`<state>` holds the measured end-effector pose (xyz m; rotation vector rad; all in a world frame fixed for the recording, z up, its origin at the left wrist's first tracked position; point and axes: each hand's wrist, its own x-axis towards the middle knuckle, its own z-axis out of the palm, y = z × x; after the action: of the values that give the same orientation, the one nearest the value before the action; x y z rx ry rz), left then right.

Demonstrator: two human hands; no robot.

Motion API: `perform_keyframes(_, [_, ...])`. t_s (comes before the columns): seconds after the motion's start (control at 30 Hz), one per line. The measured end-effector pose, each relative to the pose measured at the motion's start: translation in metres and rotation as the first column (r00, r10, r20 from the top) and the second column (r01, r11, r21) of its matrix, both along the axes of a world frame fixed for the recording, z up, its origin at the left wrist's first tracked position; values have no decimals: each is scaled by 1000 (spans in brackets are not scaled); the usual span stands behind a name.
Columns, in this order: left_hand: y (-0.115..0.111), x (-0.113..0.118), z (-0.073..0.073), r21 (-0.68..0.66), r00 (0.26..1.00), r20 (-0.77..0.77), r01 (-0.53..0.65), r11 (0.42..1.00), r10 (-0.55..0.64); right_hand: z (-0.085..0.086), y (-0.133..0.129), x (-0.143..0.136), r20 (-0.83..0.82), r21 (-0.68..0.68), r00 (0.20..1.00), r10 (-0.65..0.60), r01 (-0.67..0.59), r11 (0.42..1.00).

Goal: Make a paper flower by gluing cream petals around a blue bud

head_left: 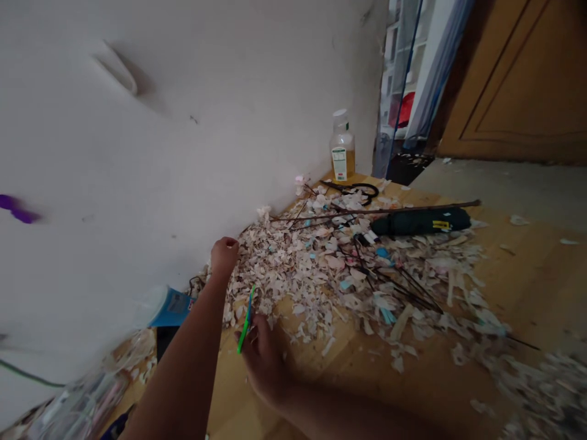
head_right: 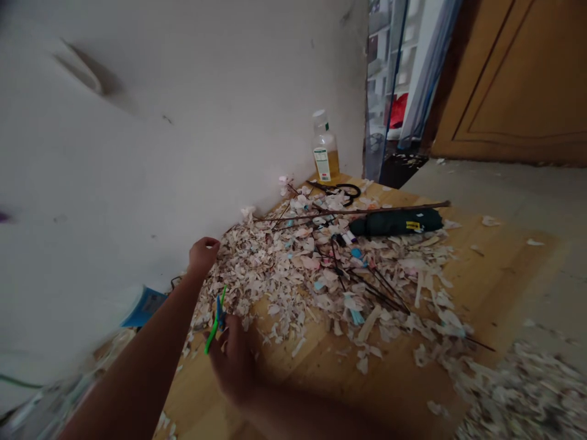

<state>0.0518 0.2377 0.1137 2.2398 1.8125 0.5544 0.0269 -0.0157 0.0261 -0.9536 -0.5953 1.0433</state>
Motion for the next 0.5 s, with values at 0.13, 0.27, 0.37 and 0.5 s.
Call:
perform_keyframes(0.13, [2,-6,-4,-132,987,161,1,991,21,2,1,0,-17,-28,1000,-5,5,1000])
perform_keyframes(0.27, [-6,-14,-12,-241,952,305,49,969,27,3,3,0,-18,-34,1000,-18,18,999])
perform_keyframes(0.37, [-10,-21,-12,-277,942,336,94,956,5,2,3,-1,-12,-37,1000,-24,23,999])
perform_keyframes(0.5, [-8,-25,-6,-221,957,288,108,969,-41,2,2,-1,-1,-40,1000,-23,23,999])
